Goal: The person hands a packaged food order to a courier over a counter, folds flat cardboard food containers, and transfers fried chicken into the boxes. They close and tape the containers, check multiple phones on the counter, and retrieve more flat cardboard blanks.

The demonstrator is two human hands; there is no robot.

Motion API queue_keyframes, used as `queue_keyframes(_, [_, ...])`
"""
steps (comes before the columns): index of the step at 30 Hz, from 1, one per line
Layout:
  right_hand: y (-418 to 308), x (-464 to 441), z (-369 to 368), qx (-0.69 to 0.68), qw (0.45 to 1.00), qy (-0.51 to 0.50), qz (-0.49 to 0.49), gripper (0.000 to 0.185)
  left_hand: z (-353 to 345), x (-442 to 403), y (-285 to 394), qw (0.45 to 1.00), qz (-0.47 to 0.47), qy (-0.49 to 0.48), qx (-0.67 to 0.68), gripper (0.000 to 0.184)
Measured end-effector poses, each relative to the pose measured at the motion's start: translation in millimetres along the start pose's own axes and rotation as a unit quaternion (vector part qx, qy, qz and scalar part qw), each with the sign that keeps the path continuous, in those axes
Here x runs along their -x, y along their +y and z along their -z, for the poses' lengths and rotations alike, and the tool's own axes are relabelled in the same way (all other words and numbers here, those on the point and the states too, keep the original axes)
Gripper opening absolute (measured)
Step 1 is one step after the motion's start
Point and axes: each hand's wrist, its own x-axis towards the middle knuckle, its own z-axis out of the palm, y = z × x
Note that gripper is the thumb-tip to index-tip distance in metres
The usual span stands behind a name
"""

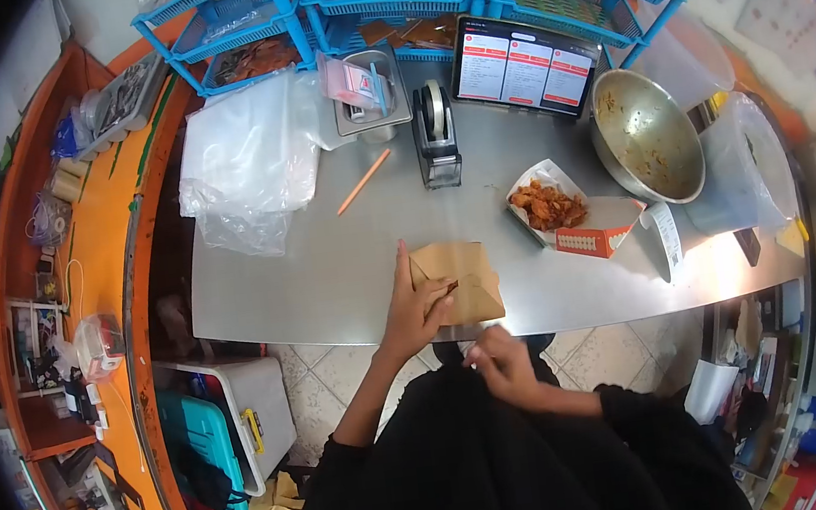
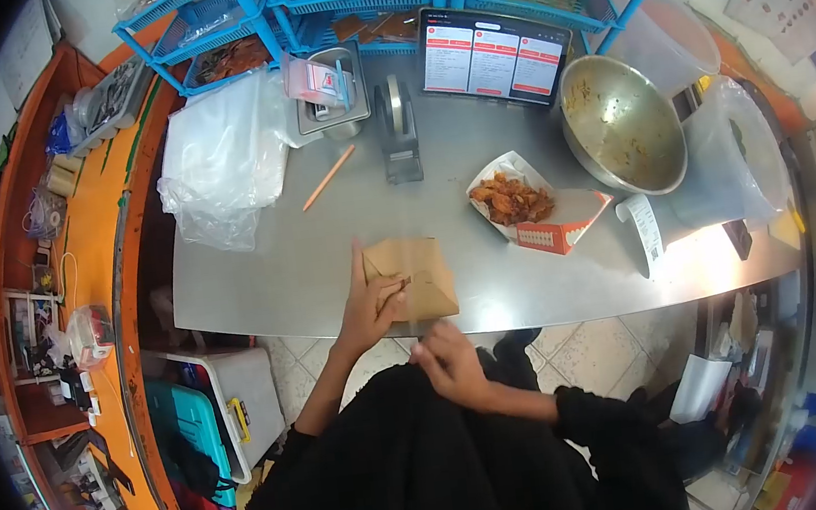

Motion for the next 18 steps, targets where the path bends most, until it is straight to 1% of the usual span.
queue_keyframes(1, [10.6, 7.7, -0.9, -0.001, 1.000, 0.000, -0.003, 0.018, -1.1, 0.5, -0.2, 1.000, 0.003, -0.002, 0.000, 0.016])
queue_keyframes(3, [46.7, 21.9, -9.2, 0.128, 0.984, -0.046, -0.113, 0.019, -1.4, 0.3, -0.7, 0.999, -0.030, 0.015, -0.006, 0.016])
queue_keyframes(4, [52.5, 19.5, -9.5, 0.126, 0.984, -0.045, -0.113, 0.019, -1.4, 0.4, -0.7, 0.999, -0.030, 0.013, -0.008, 0.016])
queue_keyframes(6, [63.1, 6.6, -7.4, 0.202, 0.962, -0.044, -0.179, 0.020, 0.3, -0.1, -0.4, 1.000, -0.018, 0.006, -0.016, 0.016])
queue_keyframes(7, [61.9, 2.6, -4.6, 0.201, 0.962, -0.044, -0.179, 0.020, 1.3, -0.2, 0.6, 1.000, -0.018, 0.006, -0.017, 0.016])
queue_keyframes(9, [58.5, -3.5, 4.1, 0.308, 0.912, -0.149, -0.226, 0.032, 3.1, -0.2, 2.7, 1.000, -0.002, -0.003, -0.014, 0.016])
queue_keyframes(10, [65.1, -4.2, 9.7, 0.364, 0.888, -0.125, -0.250, 0.031, 3.1, 0.3, 2.2, 1.000, 0.000, -0.001, -0.015, 0.016])
queue_keyframes(11, [59.3, -10.9, 24.9, 0.364, 0.888, -0.166, -0.227, 0.029, 3.0, 0.2, 1.0, 1.000, -0.004, -0.005, -0.019, 0.016])
queue_keyframes(12, [51.1, -15.9, 39.1, 0.341, 0.894, -0.174, -0.233, 0.024, 3.4, 0.3, 0.3, 1.000, -0.006, -0.008, -0.022, 0.017])
queue_keyframes(13, [46.3, -19.2, 53.0, 0.264, 0.925, -0.148, -0.229, 0.017, 3.4, 0.6, 0.9, 1.000, -0.001, -0.003, -0.025, 0.017])
queue_keyframes(14, [32.2, -28.3, 62.8, 0.233, 0.938, -0.106, -0.232, 0.015, 3.1, 0.1, 1.7, 1.000, -0.001, -0.004, -0.024, 0.017])
queue_keyframes(15, [28.0, -35.9, 66.7, 0.220, 0.956, -0.053, -0.188, 0.017, 3.2, -0.5, 2.3, 1.000, -0.003, -0.004, -0.022, 0.017])
queue_keyframes(17, [29.4, -62.0, 54.8, 0.143, 0.982, 0.057, -0.109, 0.024, 3.8, -1.3, 3.2, 1.000, -0.003, -0.004, -0.030, 0.017])
queue_keyframes(18, [41.2, -78.1, 47.9, 0.125, 0.983, 0.047, -0.125, 0.027, 3.3, -2.0, 3.8, 0.999, -0.006, -0.008, -0.036, 0.017])
